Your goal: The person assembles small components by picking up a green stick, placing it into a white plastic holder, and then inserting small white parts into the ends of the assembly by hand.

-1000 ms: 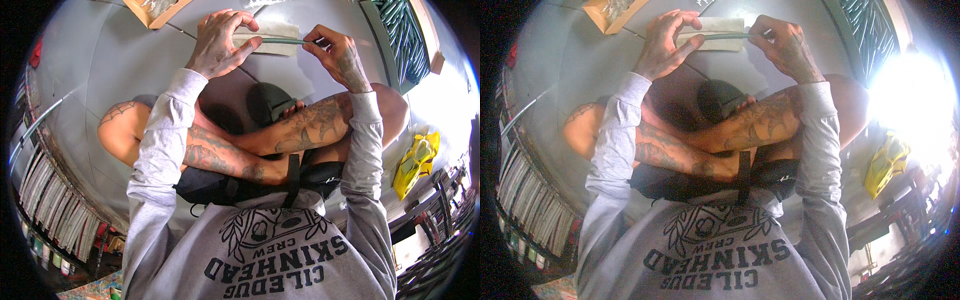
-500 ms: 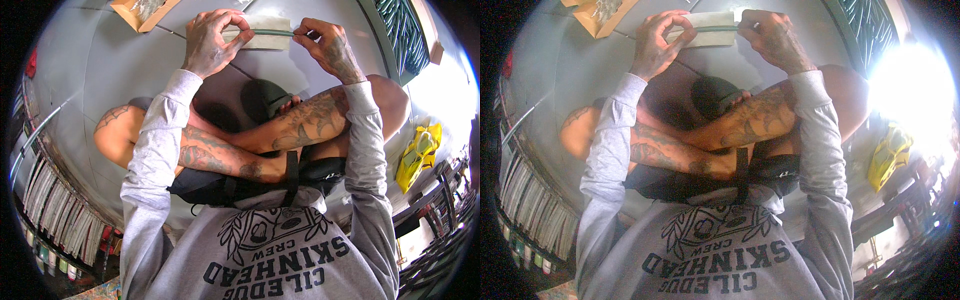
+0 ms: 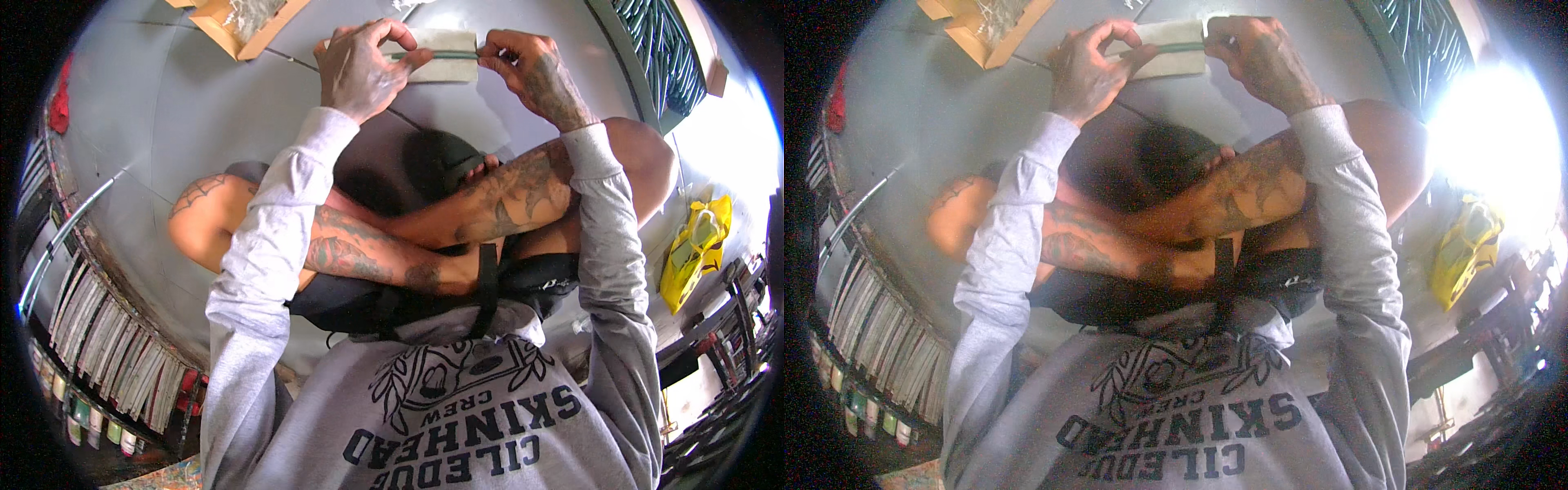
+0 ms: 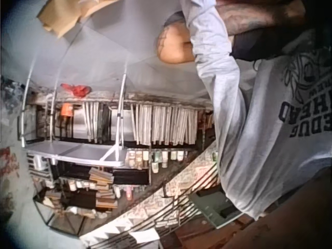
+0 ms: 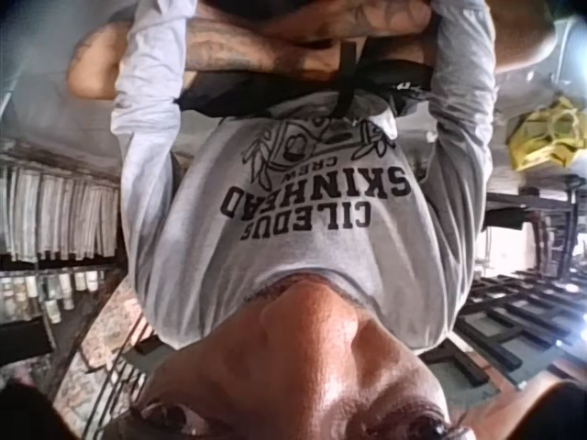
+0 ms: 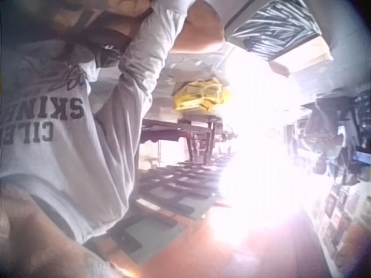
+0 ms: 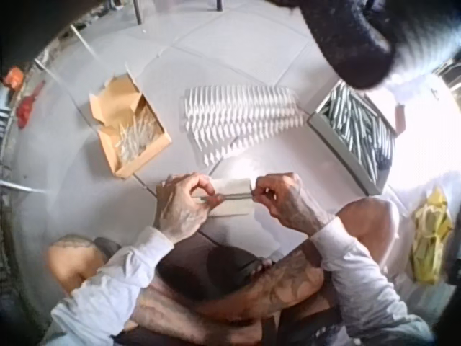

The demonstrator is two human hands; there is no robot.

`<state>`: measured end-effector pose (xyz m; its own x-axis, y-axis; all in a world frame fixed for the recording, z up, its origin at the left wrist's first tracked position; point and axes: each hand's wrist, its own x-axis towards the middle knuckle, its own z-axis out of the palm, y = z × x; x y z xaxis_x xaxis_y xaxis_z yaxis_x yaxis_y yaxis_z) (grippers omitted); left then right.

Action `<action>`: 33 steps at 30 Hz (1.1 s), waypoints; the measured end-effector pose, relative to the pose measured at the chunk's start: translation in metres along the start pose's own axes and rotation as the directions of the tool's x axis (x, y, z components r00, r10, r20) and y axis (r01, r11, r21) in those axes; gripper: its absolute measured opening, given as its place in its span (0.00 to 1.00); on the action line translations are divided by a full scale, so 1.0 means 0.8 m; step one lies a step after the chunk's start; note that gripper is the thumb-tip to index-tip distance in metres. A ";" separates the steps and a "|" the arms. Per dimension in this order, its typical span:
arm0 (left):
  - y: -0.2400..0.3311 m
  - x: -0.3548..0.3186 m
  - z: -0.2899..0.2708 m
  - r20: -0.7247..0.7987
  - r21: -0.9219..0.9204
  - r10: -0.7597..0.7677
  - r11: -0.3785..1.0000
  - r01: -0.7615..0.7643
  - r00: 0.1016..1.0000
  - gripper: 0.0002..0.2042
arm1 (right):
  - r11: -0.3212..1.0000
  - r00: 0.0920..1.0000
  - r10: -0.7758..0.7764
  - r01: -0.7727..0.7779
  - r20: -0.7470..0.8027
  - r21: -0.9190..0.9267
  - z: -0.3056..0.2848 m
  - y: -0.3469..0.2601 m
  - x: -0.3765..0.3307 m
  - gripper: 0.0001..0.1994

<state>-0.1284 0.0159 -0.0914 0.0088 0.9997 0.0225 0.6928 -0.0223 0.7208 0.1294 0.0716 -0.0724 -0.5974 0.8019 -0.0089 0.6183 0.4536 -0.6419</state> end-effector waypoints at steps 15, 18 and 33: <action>0.009 0.011 -0.026 0.185 0.078 -0.047 0.996 0.033 0.982 0.19 | 0.994 0.994 0.069 -0.076 0.082 0.080 -0.009 -0.009 -0.004 0.08; 0.004 0.008 -0.026 0.170 0.033 -0.046 0.999 0.041 0.984 0.18 | 0.981 0.990 0.136 -0.140 0.039 0.137 -0.017 -0.010 -0.014 0.09; 0.002 0.013 -0.028 0.207 -0.073 -0.053 0.995 0.069 0.977 0.18 | 0.660 0.809 0.475 -0.587 0.345 0.468 -0.017 0.011 -0.011 0.14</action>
<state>-0.1435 0.0261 -0.0745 0.1213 0.9797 -0.1596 0.6372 0.0465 0.7693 0.1471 0.0737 -0.0678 -0.3659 0.7303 -0.5768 0.5198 -0.3537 -0.7776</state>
